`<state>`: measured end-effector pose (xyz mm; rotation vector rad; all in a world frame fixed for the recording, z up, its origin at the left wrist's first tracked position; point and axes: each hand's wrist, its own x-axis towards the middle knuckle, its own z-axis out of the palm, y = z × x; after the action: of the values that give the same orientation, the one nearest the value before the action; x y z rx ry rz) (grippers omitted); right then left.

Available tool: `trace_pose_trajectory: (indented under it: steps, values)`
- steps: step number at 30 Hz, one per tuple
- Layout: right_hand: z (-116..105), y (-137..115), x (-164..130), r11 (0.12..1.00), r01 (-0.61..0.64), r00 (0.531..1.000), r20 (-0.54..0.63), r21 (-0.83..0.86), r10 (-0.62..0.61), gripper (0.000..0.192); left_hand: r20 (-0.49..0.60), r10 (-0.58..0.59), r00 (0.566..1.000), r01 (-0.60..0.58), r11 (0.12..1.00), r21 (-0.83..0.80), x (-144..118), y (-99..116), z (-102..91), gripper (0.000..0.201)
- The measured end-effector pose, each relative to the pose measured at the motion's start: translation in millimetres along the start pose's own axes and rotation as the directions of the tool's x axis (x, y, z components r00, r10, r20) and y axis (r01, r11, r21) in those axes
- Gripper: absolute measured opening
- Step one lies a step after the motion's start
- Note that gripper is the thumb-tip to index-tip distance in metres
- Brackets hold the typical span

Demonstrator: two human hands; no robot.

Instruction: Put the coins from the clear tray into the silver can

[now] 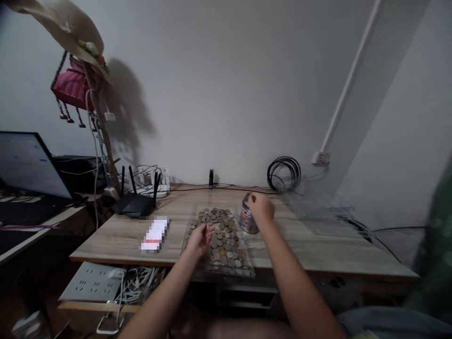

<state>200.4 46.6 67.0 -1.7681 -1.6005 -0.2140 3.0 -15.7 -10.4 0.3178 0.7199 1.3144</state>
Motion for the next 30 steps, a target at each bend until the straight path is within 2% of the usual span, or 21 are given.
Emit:
trace_pose_trajectory:
  steps: [3,6,9,11,12,13,14,15,16,18,20,21,22,24,25,27,30]
  values:
    - [-8,21,43,0.962,-0.123,0.986,0.084,-0.243,0.147,0.025,-0.033,-0.060,0.998,0.059,0.998,-0.023,4,-2,-2.4,0.023]
    - [-8,18,56,0.932,-0.089,0.969,0.184,-0.351,0.162,0.024,0.019,-0.089,0.996,0.090,0.995,-0.052,6,-3,-4.8,0.026]
    - [-8,-6,30,0.946,0.030,0.990,0.141,-0.324,0.017,0.032,0.087,-0.113,0.990,0.119,0.990,-0.075,6,-4,-6.6,0.034]
    - [-5,-25,-6,0.947,0.243,0.961,0.184,-0.209,-0.206,0.034,0.119,-0.125,0.985,0.136,0.986,-0.093,6,-4,-6.8,0.040]
    - [-3,-33,-27,0.917,0.381,0.899,0.279,-0.117,-0.338,0.033,0.136,-0.127,0.983,0.142,0.985,-0.103,5,-4,-6.6,0.042]
    - [1,-40,-48,0.846,0.534,0.780,0.386,0.002,-0.493,0.031,0.158,-0.129,0.979,0.147,0.983,-0.108,5,-4,-6.3,0.043]
    - [6,-46,-67,0.780,0.620,0.681,0.439,0.079,-0.586,0.031,0.187,-0.132,0.973,0.154,0.982,-0.108,4,-4,-5.8,0.045]
    - [10,-49,-83,0.750,0.652,0.632,0.468,0.111,-0.618,0.029,0.219,-0.140,0.966,0.165,0.981,-0.099,3,-4,-5.2,0.047]
    - [14,-51,-94,0.739,0.663,0.609,0.488,0.121,-0.625,0.028,0.256,-0.150,0.955,0.177,0.981,-0.085,1,-3,-4.5,0.048]
    - [19,-50,-100,0.765,0.635,0.630,0.504,0.105,-0.591,0.026,0.331,-0.181,0.926,0.207,0.977,-0.043,-2,-3,-2.9,0.049]
    - [17,-41,-82,0.796,0.592,0.669,0.474,0.127,-0.573,0.027,0.352,-0.197,0.915,0.212,0.977,-0.004,-6,-3,-1.2,0.047]
    - [13,-35,-66,0.823,0.553,0.717,0.428,0.132,-0.551,0.028,0.327,-0.189,0.926,0.194,0.981,0.017,-7,-3,-0.6,0.043]
    - [8,-28,-47,0.864,0.490,0.787,0.367,0.115,-0.495,0.030,0.281,-0.171,0.944,0.165,0.985,0.045,-7,-4,-0.3,0.038]
    - [-4,-12,-5,0.960,0.279,0.935,0.229,0.004,-0.273,0.032,0.173,-0.124,0.977,0.104,0.987,0.119,-7,-6,-0.4,0.027]
    - [-9,-4,14,0.984,0.147,0.974,0.188,-0.099,-0.126,0.032,0.140,-0.109,0.984,0.088,0.985,0.150,-6,-7,-0.8,0.025]
    - [-18,9,44,0.966,0.016,0.978,0.204,-0.256,0.038,0.029,0.118,-0.116,0.986,0.094,0.979,0.180,-4,-8,-1.8,0.024]
    - [-19,16,62,0.927,-0.010,0.957,0.265,-0.375,0.117,0.025,0.085,-0.102,0.991,0.086,0.982,0.170,-2,-8,-2.7,0.022]
